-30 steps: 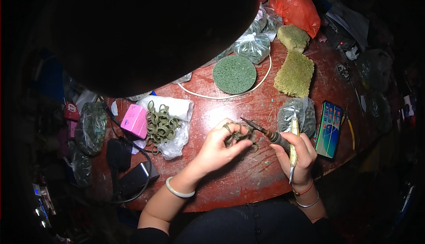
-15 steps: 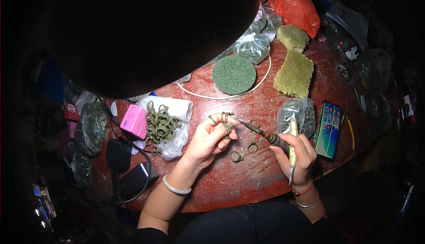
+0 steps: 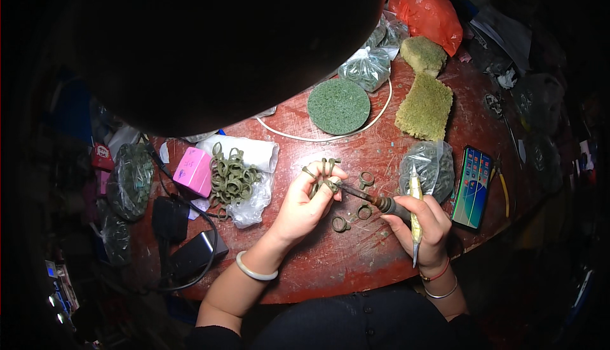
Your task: The recorder is using a soldering iron to join together several small green rings as part of a crafting process.
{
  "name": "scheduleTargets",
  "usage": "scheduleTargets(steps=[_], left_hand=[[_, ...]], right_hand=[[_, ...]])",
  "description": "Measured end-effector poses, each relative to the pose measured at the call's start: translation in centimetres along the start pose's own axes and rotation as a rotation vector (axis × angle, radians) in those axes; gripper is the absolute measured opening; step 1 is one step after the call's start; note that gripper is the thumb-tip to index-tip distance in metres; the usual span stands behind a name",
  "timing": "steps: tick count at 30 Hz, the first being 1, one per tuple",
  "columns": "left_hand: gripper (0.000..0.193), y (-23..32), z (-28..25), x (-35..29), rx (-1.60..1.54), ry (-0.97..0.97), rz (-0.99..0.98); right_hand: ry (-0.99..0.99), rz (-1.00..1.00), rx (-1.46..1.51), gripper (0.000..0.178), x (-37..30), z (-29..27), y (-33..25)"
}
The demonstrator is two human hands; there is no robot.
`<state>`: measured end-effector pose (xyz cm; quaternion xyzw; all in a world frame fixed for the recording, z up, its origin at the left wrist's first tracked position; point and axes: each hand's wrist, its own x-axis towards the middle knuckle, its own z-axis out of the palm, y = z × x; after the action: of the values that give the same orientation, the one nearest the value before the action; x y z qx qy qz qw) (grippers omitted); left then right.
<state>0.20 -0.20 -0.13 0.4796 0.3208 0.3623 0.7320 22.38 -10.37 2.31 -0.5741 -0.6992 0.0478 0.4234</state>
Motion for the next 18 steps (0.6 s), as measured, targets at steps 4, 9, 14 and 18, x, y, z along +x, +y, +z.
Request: scheduleTargets(steps=[4, 9, 14, 18], left_hand=[[0.012, 0.06, 0.16, -0.06, 0.070, 0.029, 0.019], [0.012, -0.34, 0.25, 0.02, 0.133, 0.024, 0.115], [0.011, -0.40, 0.32, 0.01, 0.136, 0.003, 0.149], [0.011, -0.42, 0.35, 0.03, 0.137, 0.000, 0.156]], right_hand=[[0.000, 0.001, 0.002, 0.037, 0.08, 0.06, -0.01], [-0.002, 0.003, 0.004, 0.037, 0.05, 0.03, 0.00], [-0.004, -0.001, 0.002, 0.037, 0.05, 0.08, 0.06], [-0.012, -0.001, 0.006, 0.036, 0.13, 0.10, 0.01]])
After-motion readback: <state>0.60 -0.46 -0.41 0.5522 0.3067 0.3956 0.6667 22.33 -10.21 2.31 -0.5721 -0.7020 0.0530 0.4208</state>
